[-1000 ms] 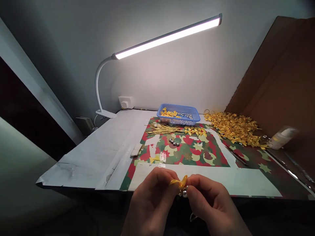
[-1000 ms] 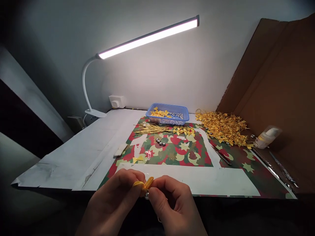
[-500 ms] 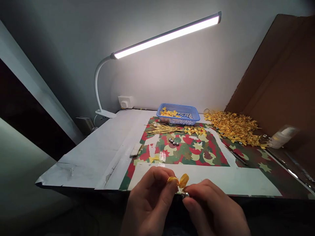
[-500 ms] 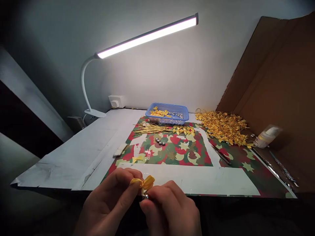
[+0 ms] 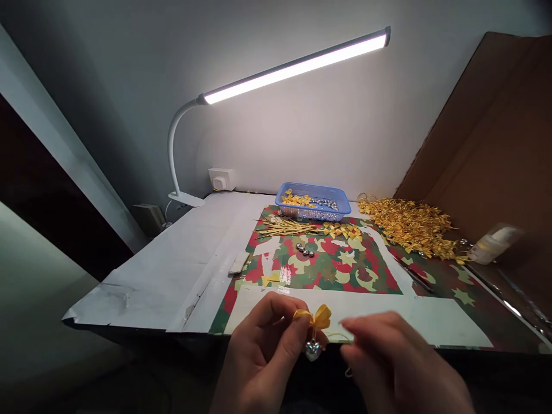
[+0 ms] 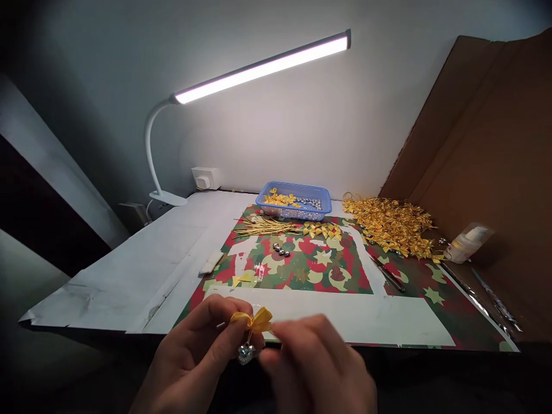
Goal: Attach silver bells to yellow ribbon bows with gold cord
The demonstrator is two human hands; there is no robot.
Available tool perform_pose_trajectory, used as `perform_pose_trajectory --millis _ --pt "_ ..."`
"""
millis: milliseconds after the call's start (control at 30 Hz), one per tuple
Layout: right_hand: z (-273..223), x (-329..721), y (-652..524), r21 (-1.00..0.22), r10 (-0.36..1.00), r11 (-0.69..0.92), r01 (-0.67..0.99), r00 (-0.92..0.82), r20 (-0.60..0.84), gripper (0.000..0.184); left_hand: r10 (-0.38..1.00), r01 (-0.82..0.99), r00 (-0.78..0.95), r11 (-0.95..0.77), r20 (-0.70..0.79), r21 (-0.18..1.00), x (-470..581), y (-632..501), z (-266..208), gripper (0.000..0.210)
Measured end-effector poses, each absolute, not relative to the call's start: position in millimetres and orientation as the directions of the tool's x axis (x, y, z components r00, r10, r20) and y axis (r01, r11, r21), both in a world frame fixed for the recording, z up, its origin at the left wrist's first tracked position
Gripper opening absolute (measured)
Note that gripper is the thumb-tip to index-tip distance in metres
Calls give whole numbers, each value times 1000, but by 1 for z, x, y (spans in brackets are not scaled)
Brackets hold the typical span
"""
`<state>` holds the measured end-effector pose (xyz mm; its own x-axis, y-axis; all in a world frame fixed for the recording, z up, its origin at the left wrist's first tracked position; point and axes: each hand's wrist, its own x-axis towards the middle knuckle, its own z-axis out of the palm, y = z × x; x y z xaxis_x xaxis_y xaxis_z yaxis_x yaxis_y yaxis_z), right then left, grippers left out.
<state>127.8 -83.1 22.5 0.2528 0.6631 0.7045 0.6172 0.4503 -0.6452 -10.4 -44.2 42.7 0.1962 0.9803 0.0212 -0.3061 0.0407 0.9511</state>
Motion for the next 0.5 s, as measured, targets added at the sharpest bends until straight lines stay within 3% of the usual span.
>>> perform_pose_trajectory --millis 100,200,300,500 --pt "32 144 -73 -922 928 301 244 148 342 18 961 -311 275 70 19 948 -12 -42 41 18" --pt "31 153 -58 -999 962 0 -48 -271 13 41 948 -316 317 88 18 945 -14 -42 41 19" --pt "26 158 -52 -990 918 -85 -111 -396 -35 52 950 -304 311 87 12 949 -15 -42 41 19" --pt "29 167 -54 -1000 956 -8 -31 -294 1 31 954 -269 298 83 1 960 -16 -43 41 18"
